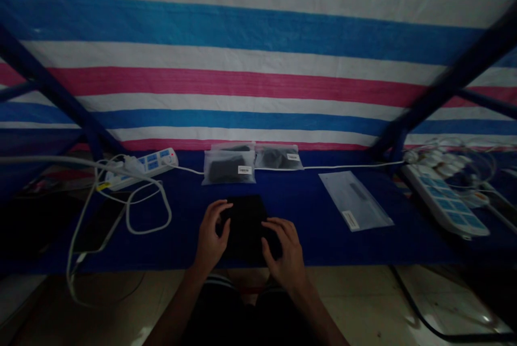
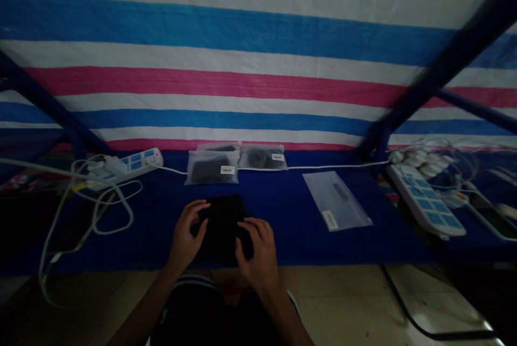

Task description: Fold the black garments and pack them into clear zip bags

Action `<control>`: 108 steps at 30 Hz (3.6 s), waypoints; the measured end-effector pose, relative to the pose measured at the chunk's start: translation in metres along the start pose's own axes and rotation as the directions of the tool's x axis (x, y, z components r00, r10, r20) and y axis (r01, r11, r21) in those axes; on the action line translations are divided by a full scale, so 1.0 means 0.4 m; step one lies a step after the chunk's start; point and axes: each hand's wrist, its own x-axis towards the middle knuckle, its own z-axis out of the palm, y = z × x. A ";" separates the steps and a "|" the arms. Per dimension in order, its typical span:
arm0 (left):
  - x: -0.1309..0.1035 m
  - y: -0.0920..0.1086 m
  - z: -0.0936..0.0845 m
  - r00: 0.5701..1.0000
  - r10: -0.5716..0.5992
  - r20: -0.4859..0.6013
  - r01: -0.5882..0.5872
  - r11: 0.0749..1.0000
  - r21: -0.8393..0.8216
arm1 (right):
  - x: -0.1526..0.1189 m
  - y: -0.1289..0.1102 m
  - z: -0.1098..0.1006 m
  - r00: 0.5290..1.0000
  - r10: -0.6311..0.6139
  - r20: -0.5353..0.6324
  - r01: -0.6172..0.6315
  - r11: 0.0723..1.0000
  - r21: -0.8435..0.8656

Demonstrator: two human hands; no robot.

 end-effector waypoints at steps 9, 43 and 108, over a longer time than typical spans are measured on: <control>-0.005 0.011 -0.012 0.996 -0.080 0.029 0.085 0.971 -0.223 | -0.051 -0.111 0.059 0.970 0.082 0.228 -0.062 0.994 -0.091; 0.012 -0.020 -0.027 0.953 -0.211 0.216 0.301 0.706 -0.641 | 0.094 -0.056 0.057 0.919 0.334 0.210 -0.377 0.900 0.218; -0.085 0.144 -0.009 0.874 -0.072 0.481 -0.209 0.837 0.505 | -0.037 0.055 -0.079 0.981 0.191 -0.035 -0.194 0.949 -0.250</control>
